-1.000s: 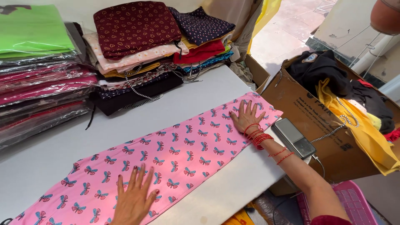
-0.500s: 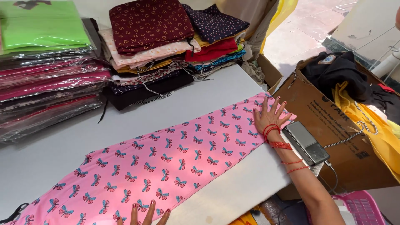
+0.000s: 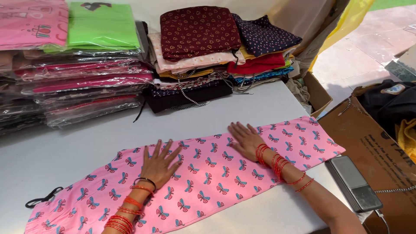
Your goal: The person unfolds a pink patterned garment on a white table, smooths it out, and folds it into a neat rectangle. The folded garment is then placed on a stack of other folded clothes.
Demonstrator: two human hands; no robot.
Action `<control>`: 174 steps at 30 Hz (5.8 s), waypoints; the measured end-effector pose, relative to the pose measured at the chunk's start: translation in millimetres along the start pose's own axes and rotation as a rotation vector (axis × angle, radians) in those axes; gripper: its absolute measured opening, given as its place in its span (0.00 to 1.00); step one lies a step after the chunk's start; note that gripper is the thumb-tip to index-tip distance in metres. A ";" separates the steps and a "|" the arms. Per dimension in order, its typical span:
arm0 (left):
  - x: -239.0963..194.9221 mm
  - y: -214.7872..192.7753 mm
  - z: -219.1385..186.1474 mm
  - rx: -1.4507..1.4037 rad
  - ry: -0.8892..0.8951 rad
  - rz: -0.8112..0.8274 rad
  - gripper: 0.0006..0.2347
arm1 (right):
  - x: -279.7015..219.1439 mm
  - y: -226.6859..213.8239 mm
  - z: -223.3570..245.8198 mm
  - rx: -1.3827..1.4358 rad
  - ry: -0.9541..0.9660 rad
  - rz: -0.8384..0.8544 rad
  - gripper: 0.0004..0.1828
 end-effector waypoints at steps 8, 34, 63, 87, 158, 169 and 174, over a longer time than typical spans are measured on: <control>-41.4 -2.7 129.7 0.072 -0.557 0.072 0.25 | 2.6 15.4 -117.0 -0.090 0.415 -0.007 0.40; -252.5 -66.0 131.3 0.258 -1.025 0.401 0.39 | -69.2 -12.9 155.0 -0.010 -0.697 -0.211 0.35; -91.8 1.0 218.4 0.034 -0.345 0.061 0.23 | -38.5 1.8 438.1 0.152 -1.347 -0.101 0.33; -68.6 -1.2 51.2 0.050 -0.262 0.065 0.31 | -54.1 -0.6 -15.6 -0.055 -0.013 0.005 0.40; -59.2 -1.3 121.8 -0.333 -0.501 -0.673 0.25 | -153.1 -5.1 -336.9 0.120 0.960 0.139 0.59; -37.1 -20.6 4.1 -1.269 -0.392 -0.306 0.22 | -21.4 -119.0 -52.1 0.874 0.446 -0.005 0.28; -44.7 -6.9 -15.7 -2.174 -0.589 0.009 0.31 | 14.7 -145.8 182.0 1.389 -0.254 0.292 0.24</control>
Point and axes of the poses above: each hand's wrist, its own x-axis towards the middle knuckle, its own y-axis out of the palm, z = x × y, the point moved 5 cm from there along x, towards the middle knuckle, and after that the axes turned 8 degrees about -z, right-handed, at the moved point
